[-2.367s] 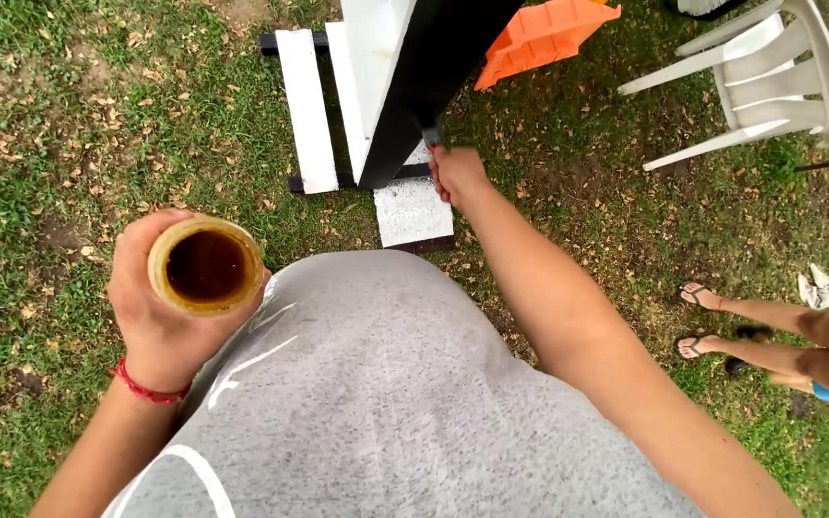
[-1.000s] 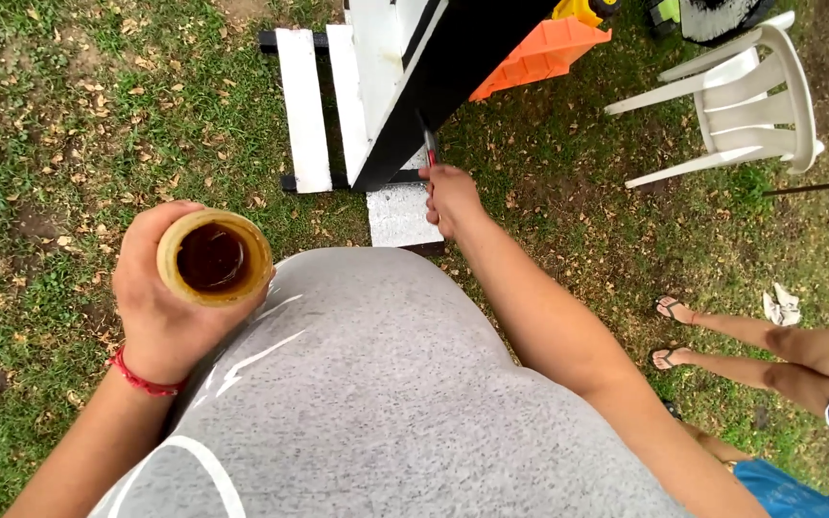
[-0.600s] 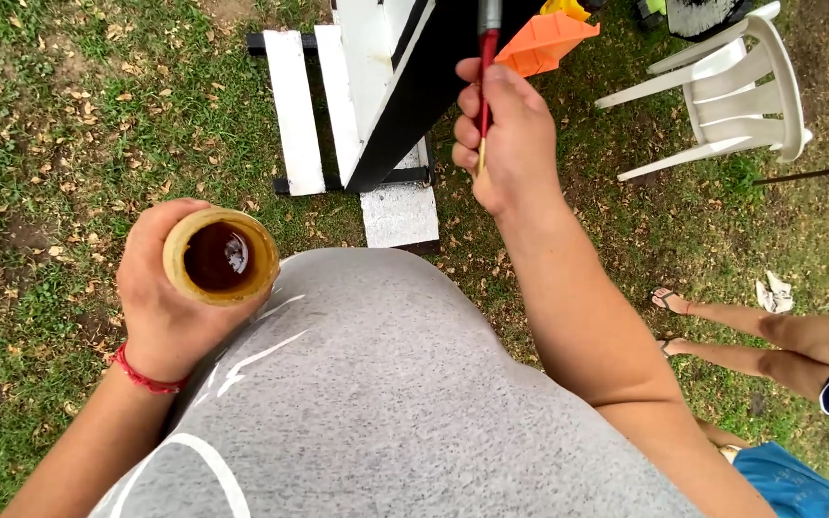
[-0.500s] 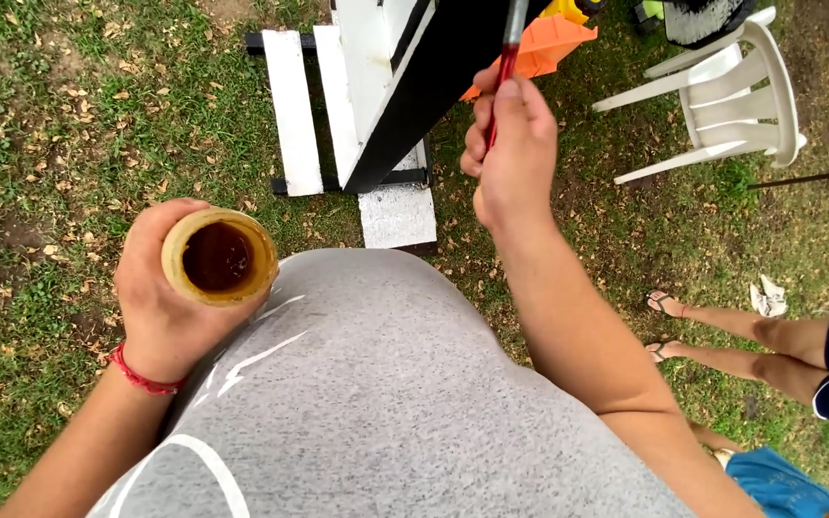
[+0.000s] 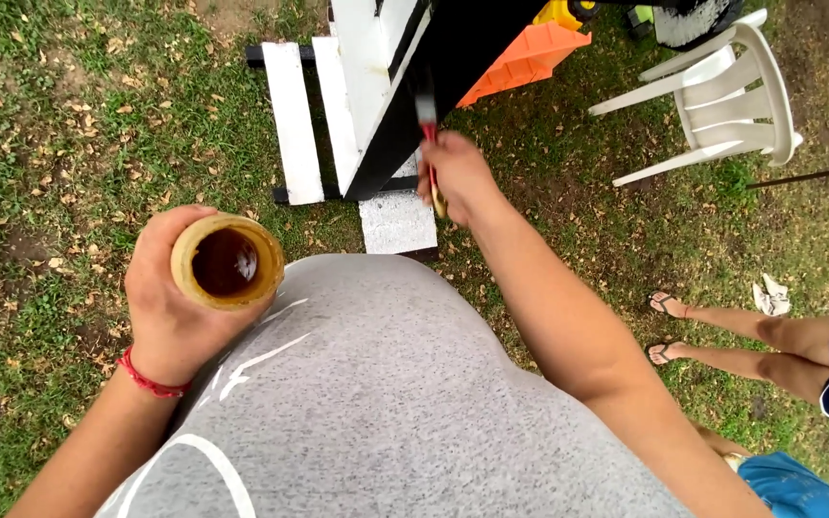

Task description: The person is painting a white wooden structure with black paint using a paintbrush, dipping the brush into a container of paint repeatedly.

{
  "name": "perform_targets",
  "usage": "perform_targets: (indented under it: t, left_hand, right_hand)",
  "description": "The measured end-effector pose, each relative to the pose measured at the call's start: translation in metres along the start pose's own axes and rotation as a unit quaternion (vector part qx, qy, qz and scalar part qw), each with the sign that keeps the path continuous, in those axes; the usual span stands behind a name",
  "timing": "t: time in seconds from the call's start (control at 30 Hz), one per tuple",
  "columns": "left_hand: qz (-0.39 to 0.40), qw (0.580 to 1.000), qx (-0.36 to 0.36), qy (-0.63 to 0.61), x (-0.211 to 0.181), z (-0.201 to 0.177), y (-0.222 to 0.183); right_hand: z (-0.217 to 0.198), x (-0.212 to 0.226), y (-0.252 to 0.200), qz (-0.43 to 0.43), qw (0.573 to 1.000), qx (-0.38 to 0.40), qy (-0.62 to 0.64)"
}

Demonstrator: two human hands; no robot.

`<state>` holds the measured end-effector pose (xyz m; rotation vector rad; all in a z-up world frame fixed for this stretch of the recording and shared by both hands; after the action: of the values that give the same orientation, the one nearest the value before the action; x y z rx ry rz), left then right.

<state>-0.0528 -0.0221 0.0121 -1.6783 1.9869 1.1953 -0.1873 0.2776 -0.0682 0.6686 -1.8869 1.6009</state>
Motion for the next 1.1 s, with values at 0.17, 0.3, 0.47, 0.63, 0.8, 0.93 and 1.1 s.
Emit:
perform_targets:
  t: [0.17,0.3,0.47,0.63,0.8,0.93,1.1]
  left_hand:
    - [-0.015,1.0,-0.006,0.003,0.003,0.001,0.0]
    - [-0.01,1.0,0.002,-0.002,-0.001,0.002,0.003]
    - [0.011,1.0,0.007,-0.012,-0.004,0.003,0.006]
    - [0.018,1.0,-0.003,-0.014,-0.002,0.004,0.005]
    - [0.019,1.0,0.002,-0.014,-0.003,0.004,0.005]
    - [0.036,0.999,0.002,0.004,-0.007,0.001,0.007]
    - [0.008,1.0,0.003,-0.009,-0.003,0.0,0.004]
  right_hand:
    - [-0.01,-0.006,-0.011,0.031,1.0,0.002,-0.001]
    - [0.002,0.062,-0.04,-0.082,0.995,-0.021,-0.052]
    - [0.001,0.116,-0.072,-0.242,0.97,-0.01,0.019]
    - [-0.015,0.098,-0.088,-0.355,0.933,-0.012,0.066]
    - [-0.006,0.045,0.004,-0.207,0.974,-0.062,0.07]
    - [0.009,0.022,0.049,-0.168,0.981,-0.039,0.088]
    - [0.011,-0.026,0.069,0.001,1.0,-0.029,0.007]
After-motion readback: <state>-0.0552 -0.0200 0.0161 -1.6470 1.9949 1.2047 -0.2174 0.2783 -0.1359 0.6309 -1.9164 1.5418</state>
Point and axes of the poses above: each hand's wrist, its own y-axis towards the middle knuckle, its own z-axis out of the palm, x = y × z, the point moved 8 cm from there along y, towards the middle knuckle, and after that the axes turned 12 degrees about y, right-handed, at the moved point
